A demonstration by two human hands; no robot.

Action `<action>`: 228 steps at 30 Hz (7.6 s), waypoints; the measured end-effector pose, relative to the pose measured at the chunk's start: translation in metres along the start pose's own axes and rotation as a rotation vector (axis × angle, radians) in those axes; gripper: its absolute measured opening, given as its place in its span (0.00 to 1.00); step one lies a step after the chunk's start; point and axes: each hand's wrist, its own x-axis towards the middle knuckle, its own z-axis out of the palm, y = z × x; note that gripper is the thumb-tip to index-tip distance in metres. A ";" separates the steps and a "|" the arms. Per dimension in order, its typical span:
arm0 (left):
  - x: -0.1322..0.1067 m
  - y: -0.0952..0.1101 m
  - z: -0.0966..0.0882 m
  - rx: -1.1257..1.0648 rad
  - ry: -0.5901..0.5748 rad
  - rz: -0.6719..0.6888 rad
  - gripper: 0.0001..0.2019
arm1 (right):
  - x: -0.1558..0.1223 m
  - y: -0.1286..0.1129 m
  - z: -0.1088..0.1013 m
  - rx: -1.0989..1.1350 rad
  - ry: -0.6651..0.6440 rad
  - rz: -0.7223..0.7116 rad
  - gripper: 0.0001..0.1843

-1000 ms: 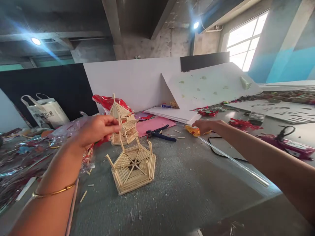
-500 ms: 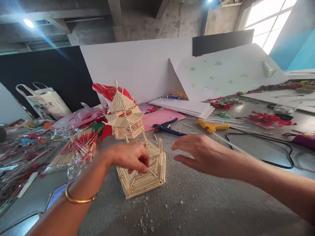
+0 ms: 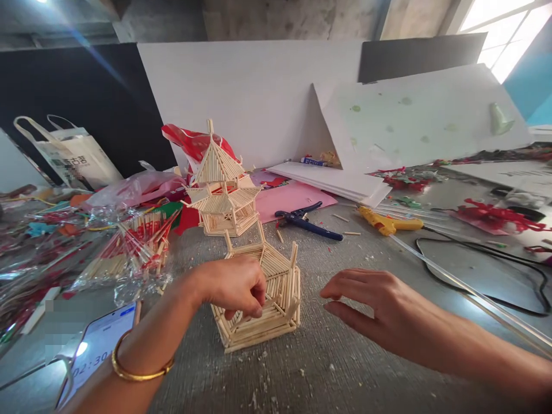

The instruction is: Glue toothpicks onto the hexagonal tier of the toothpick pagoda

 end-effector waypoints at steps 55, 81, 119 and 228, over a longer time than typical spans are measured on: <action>0.021 -0.009 0.005 -0.006 -0.239 -0.019 0.02 | 0.000 -0.002 0.019 0.064 -0.107 0.051 0.12; 0.025 -0.012 0.005 -0.013 -0.322 0.025 0.09 | 0.021 -0.011 0.065 0.254 -0.062 0.150 0.04; 0.022 -0.017 0.005 -0.079 -0.294 0.091 0.14 | 0.020 -0.010 0.069 0.203 -0.049 0.093 0.05; -0.012 0.019 0.115 0.337 0.845 -0.158 0.12 | -0.032 -0.037 0.044 0.308 0.059 0.338 0.15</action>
